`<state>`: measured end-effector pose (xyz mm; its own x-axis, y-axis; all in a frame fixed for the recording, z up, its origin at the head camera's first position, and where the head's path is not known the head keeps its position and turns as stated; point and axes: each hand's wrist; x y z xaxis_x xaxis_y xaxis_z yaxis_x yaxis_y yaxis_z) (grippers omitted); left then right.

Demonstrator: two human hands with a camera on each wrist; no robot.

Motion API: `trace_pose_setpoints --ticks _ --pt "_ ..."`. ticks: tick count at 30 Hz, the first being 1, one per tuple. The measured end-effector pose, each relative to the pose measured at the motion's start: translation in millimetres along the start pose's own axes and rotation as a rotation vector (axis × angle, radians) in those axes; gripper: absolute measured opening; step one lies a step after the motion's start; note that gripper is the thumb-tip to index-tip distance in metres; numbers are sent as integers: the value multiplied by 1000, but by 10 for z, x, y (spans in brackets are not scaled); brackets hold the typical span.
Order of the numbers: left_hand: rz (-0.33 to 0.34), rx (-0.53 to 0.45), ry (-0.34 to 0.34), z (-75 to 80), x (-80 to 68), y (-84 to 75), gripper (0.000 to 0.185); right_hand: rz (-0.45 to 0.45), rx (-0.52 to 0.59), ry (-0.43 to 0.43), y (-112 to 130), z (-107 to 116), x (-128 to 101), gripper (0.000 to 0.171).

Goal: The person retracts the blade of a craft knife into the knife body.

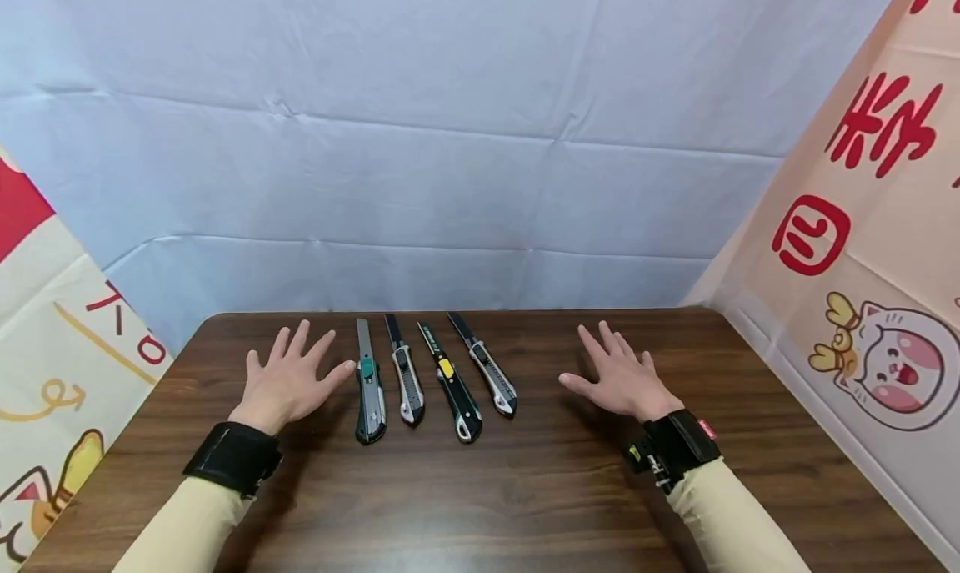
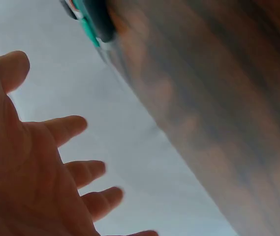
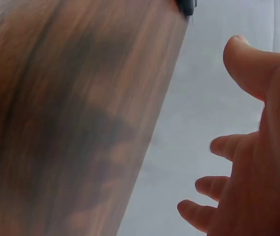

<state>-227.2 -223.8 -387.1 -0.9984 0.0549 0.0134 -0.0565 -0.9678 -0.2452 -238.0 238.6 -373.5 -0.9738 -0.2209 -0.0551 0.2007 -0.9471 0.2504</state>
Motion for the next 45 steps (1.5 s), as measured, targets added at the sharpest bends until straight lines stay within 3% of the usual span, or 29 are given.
trace_pose_setpoints --ticks 14,26,39,45 --pt "-116 23 -52 44 24 -585 67 85 -115 54 436 47 184 69" --pt "-178 -31 10 17 128 -1049 61 104 -147 105 811 -148 483 55" --pt "-188 -111 42 -85 119 -1239 53 21 -114 107 1075 -376 779 34" --pt "-227 -103 39 -139 122 -1259 49 -15 -101 119 1164 -471 869 38"
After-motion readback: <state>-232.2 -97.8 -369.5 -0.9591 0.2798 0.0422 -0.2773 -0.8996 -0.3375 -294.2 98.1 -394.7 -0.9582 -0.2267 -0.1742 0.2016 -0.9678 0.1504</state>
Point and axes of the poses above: each hand's wrist, its own x-axis towards the middle knuckle, its own z-axis out of the back of the hand, y = z × x, and after that the axes turned 2 degrees about -x, right-handed
